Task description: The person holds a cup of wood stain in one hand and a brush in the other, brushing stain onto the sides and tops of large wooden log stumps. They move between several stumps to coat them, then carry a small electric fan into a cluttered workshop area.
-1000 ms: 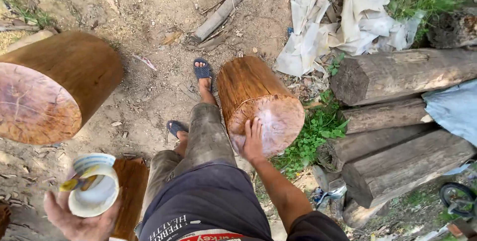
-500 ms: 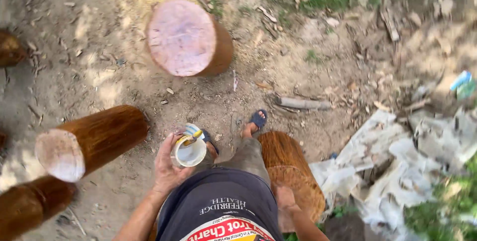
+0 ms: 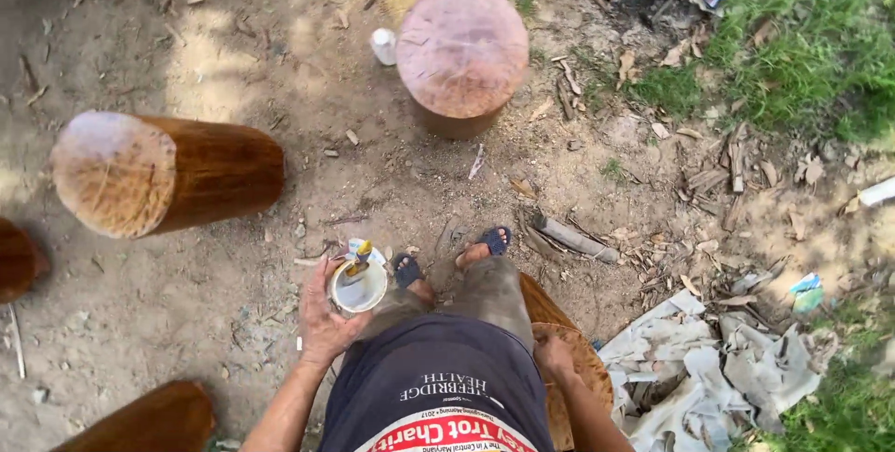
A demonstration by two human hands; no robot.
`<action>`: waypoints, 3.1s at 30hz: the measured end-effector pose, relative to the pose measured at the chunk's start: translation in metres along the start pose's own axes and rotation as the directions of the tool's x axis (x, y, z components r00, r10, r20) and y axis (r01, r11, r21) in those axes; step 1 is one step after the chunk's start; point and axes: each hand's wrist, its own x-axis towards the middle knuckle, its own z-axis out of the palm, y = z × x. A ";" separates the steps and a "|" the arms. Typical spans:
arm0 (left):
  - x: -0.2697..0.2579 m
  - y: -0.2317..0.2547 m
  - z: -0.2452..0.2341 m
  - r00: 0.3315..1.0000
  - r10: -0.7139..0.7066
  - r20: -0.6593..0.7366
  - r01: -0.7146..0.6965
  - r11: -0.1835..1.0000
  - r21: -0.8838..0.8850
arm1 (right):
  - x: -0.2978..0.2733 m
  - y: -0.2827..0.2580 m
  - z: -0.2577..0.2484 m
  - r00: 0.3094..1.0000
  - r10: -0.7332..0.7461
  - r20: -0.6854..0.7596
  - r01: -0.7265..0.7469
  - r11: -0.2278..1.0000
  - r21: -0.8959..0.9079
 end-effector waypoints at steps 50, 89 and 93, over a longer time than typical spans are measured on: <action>0.855 -0.278 -0.016 0.956 0.092 0.278 0.024 0.922 -0.387 | 0.302 -0.728 -0.309 0.924 0.382 -0.019 0.010 0.025 1.000; 1.126 -0.473 0.459 0.302 0.108 0.947 0.277 0.941 -0.195 | 0.959 -0.919 -0.439 0.619 0.777 0.115 -0.163 -0.016 0.987; 1.129 -0.488 0.478 0.370 0.219 0.903 -0.120 0.975 -0.187 | 0.952 -0.900 -0.366 0.598 0.794 -0.111 -0.210 0.289 0.934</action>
